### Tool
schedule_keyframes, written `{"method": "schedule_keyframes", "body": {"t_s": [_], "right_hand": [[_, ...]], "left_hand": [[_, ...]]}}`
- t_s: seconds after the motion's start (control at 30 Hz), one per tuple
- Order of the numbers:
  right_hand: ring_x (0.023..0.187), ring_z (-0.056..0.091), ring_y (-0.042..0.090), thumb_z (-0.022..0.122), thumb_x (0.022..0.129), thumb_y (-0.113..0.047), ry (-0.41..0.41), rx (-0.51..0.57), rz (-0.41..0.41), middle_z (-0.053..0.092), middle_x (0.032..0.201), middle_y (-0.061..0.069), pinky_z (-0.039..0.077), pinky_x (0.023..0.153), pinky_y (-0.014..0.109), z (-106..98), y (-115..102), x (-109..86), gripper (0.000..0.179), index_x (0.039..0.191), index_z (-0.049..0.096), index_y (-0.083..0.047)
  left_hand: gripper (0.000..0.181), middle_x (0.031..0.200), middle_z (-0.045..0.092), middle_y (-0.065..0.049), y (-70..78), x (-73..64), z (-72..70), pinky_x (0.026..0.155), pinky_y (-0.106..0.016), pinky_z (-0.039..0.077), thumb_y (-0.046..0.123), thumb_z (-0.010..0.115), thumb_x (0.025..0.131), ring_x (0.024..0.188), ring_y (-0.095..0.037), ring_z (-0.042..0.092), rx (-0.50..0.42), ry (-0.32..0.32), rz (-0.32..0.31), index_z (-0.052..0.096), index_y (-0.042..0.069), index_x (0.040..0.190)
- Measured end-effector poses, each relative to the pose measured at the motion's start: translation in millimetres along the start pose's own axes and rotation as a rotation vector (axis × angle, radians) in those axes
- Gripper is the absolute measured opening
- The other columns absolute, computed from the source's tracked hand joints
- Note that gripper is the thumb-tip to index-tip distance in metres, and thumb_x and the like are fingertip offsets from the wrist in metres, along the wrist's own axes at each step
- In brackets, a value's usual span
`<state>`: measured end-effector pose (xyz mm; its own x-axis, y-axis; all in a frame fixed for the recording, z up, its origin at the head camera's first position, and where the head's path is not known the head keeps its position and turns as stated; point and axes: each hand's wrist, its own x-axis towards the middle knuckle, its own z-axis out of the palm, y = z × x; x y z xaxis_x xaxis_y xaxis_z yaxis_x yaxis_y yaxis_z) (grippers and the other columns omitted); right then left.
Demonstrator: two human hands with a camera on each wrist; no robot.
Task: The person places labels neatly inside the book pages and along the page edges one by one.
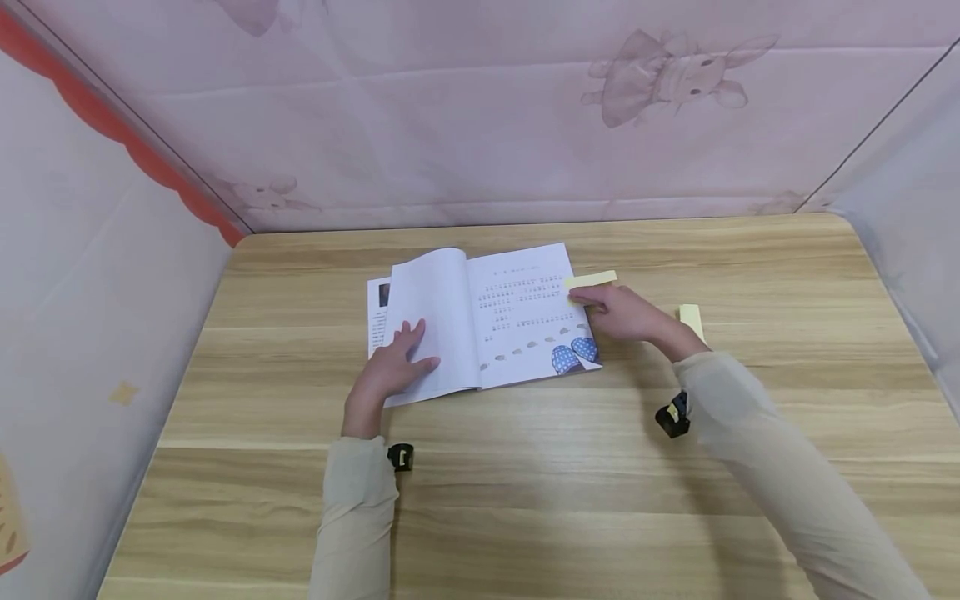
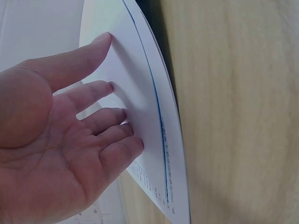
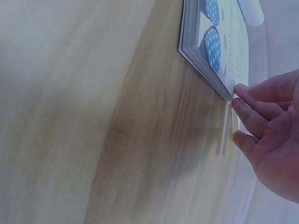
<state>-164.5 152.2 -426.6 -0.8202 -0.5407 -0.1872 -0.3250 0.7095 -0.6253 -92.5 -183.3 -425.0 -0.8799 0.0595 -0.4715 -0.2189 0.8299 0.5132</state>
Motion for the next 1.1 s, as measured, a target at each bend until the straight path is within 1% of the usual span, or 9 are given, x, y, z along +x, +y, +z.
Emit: {"method": "schedule_keyframes", "body": {"t_s": [0.1, 0.17, 0.33, 0.5, 0.67, 0.8, 0.9, 0.97, 1.1], "right_hand": [[0.07, 0.048, 0.024, 0.042, 0.083, 0.005, -0.008, 0.003, 0.011, 0.046, 0.131, 0.021, 0.038, 0.057, 0.029, -2, -1, -1.4, 0.049, 0.132, 0.044, 0.005], [0.071, 0.049, 0.023, 0.042, 0.084, 0.005, -0.014, 0.003, 0.0, 0.047, 0.131, 0.021, 0.04, 0.061, 0.029, -2, -1, -1.8, 0.047, 0.13, 0.046, 0.005], [0.099, 0.051, 0.027, 0.043, 0.082, 0.008, -0.028, 0.008, -0.038, 0.049, 0.129, 0.02, 0.042, 0.068, 0.03, -2, -2, -3.4, 0.044, 0.125, 0.053, 0.004], [0.101, 0.052, 0.027, 0.043, 0.081, 0.008, -0.044, 0.016, -0.033, 0.049, 0.129, 0.02, 0.042, 0.068, 0.03, -4, -1, -5.8, 0.045, 0.124, 0.054, 0.004], [0.098, 0.053, 0.026, 0.042, 0.081, 0.009, -0.061, 0.06, 0.02, 0.05, 0.129, 0.019, 0.04, 0.058, 0.029, -6, 1, -7.4, 0.046, 0.126, 0.052, 0.003], [0.104, 0.055, 0.028, 0.043, 0.086, 0.006, -0.026, 0.07, 0.015, 0.055, 0.124, 0.019, 0.047, 0.072, 0.034, -7, 2, -9.2, 0.04, 0.124, 0.052, 0.005], [0.109, 0.055, 0.032, 0.045, 0.089, 0.004, 0.023, 0.099, 0.004, 0.059, 0.116, 0.02, 0.045, 0.088, 0.041, -8, 4, -11.4, 0.034, 0.122, 0.053, 0.008], [0.108, 0.056, 0.033, 0.045, 0.089, 0.004, 0.05, 0.124, 0.008, 0.061, 0.113, 0.021, 0.045, 0.088, 0.042, -11, 5, -13.3, 0.033, 0.121, 0.053, 0.008], [0.104, 0.058, 0.034, 0.047, 0.089, 0.004, 0.09, 0.165, 0.011, 0.062, 0.11, 0.022, 0.049, 0.079, 0.037, -20, 6, -18.8, 0.031, 0.118, 0.055, 0.009]], "left_hand": [[0.069, 0.151, 0.004, -0.013, 1.4, -0.9, -0.8, 0.108, -0.052, 0.009, 0.031, 0.054, 0.091, 0.138, -0.03, 0.002, 0.0, -0.003, -0.002, 0.017, 0.014, 0.146], [0.069, 0.151, 0.004, -0.013, 1.5, -1.3, -1.1, 0.108, -0.052, 0.008, 0.031, 0.054, 0.091, 0.138, -0.03, 0.002, -0.003, -0.004, -0.004, 0.017, 0.014, 0.146], [0.069, 0.151, 0.004, -0.013, 1.4, -1.6, -1.4, 0.108, -0.052, 0.008, 0.031, 0.054, 0.091, 0.138, -0.029, 0.002, -0.008, -0.003, -0.003, 0.017, 0.014, 0.146], [0.069, 0.151, 0.004, -0.013, 1.6, -1.5, -1.4, 0.108, -0.052, 0.008, 0.031, 0.054, 0.091, 0.138, -0.029, 0.002, -0.01, -0.003, -0.002, 0.017, 0.014, 0.146], [0.069, 0.151, 0.004, -0.014, 1.2, -1.5, -1.5, 0.108, -0.052, 0.009, 0.031, 0.054, 0.091, 0.138, -0.03, 0.002, 0.0, -0.001, 0.007, 0.017, 0.013, 0.146], [0.069, 0.151, 0.004, -0.015, 0.7, -1.2, -0.9, 0.108, -0.052, 0.009, 0.031, 0.054, 0.091, 0.138, -0.031, 0.002, 0.002, 0.002, 0.015, 0.017, 0.013, 0.146], [0.069, 0.151, 0.004, -0.015, 0.3, -0.9, -0.8, 0.108, -0.052, 0.009, 0.031, 0.053, 0.091, 0.138, -0.031, 0.003, 0.001, 0.004, 0.019, 0.017, 0.013, 0.146], [0.069, 0.151, 0.004, -0.015, -0.1, -0.5, -0.7, 0.108, -0.052, 0.009, 0.031, 0.053, 0.091, 0.137, -0.031, 0.003, 0.005, 0.003, 0.02, 0.017, 0.012, 0.146], [0.069, 0.151, 0.004, -0.015, -0.2, -0.1, -0.9, 0.108, -0.052, 0.009, 0.031, 0.053, 0.091, 0.137, -0.032, 0.002, 0.01, -0.002, 0.018, 0.017, 0.013, 0.146]]}}
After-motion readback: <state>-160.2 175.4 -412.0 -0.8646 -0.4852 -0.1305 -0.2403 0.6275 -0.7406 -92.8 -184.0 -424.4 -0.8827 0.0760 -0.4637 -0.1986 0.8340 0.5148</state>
